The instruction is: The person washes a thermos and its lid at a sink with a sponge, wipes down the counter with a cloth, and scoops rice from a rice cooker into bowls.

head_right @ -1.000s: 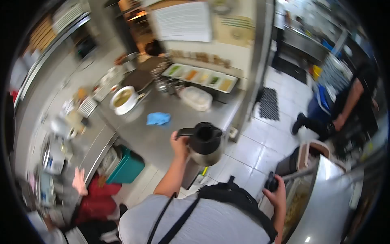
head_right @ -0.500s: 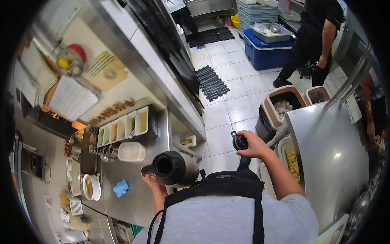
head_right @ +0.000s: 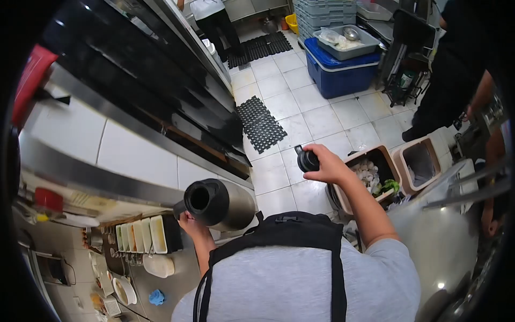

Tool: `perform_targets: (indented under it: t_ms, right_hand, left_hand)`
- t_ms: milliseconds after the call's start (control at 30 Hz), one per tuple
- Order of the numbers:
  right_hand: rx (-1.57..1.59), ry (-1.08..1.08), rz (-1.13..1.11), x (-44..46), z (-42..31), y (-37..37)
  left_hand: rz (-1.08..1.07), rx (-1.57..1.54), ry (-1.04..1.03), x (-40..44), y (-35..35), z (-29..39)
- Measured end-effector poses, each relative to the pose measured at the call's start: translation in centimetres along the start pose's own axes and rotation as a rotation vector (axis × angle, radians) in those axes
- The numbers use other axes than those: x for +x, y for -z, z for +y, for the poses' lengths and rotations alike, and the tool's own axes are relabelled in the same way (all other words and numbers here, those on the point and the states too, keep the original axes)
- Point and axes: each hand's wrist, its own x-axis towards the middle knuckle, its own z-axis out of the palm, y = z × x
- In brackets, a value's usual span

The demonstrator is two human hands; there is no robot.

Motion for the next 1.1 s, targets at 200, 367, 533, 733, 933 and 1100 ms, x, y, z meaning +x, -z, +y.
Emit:
perform_targets:
  t_ms: [200, 367, 533, 733, 933, 1100]
  right_hand:
    - [0.074, 0.033, 0.0, 11.8, 3.1, 2.8]
    - [0.054, -0.02, 0.07, 20.7, 7.5, 4.3]
    - [-0.034, -0.12, 0.174, 27.0, 12.2, 8.4]
    - [-0.092, -0.323, 0.342, 33.3, 18.1, 13.5]
    - [-0.11, -0.441, 0.306, 43.8, 25.4, 18.8]
    - [-0.164, -0.169, 0.122, 60.2, 30.5, 23.9]
  left_hand:
    - [0.07, 0.069, 0.013, 7.0, -9.0, -4.2]
    - [-0.005, -0.068, 0.032, 16.2, -14.7, -10.2]
    - [-0.075, 0.048, 0.027, 25.0, -26.3, -14.0]
    - [-0.03, 0.01, 0.096, 35.5, -36.8, -21.3]
    - [0.157, 0.038, 0.02, 43.7, -45.0, -28.4]
    - [0.189, 0.191, -0.048, 49.6, -50.2, -32.4]
